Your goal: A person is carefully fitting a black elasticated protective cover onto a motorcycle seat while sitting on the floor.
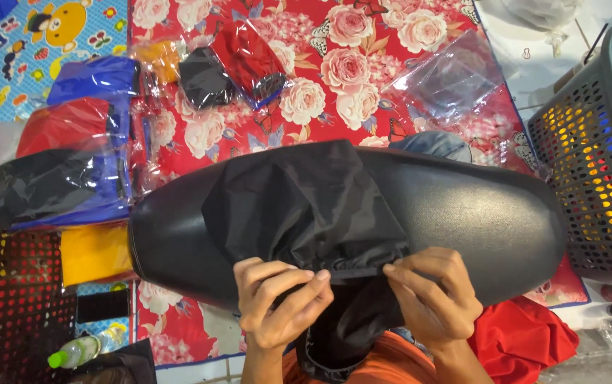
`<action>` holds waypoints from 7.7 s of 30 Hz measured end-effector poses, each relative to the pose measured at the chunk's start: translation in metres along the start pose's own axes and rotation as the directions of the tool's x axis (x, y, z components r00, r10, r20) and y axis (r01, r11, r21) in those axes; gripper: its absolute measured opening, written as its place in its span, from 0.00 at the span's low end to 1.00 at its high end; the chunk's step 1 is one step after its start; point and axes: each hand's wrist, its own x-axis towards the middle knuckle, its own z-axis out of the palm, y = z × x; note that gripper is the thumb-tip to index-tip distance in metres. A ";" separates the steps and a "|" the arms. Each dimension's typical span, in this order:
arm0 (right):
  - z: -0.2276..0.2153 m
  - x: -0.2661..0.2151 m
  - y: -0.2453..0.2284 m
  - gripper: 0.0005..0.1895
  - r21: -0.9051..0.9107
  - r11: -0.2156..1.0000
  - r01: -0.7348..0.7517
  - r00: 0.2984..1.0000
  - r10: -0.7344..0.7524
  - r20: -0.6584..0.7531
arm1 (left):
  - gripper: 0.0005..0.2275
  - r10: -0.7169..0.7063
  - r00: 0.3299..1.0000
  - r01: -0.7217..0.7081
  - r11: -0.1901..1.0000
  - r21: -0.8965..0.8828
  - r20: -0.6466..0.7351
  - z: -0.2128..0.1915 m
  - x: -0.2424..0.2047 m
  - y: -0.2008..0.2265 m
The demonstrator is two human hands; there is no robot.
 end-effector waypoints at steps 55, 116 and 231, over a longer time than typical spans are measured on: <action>-0.012 -0.022 0.060 0.11 0.321 0.546 -0.774 0.610 0.506 0.610 | 0.05 -0.370 0.745 0.587 0.760 -0.280 0.555 -0.019 -0.031 -0.044; -0.033 -0.032 0.074 0.14 -0.336 0.942 0.014 0.999 -0.028 -0.038 | 0.10 -0.143 0.989 0.139 0.983 -0.117 -0.029 -0.008 -0.018 -0.026; -0.036 0.006 0.045 0.06 0.051 0.895 -0.444 0.721 0.323 0.614 | 0.03 -0.336 0.731 0.602 0.728 -0.330 0.594 -0.006 -0.023 -0.038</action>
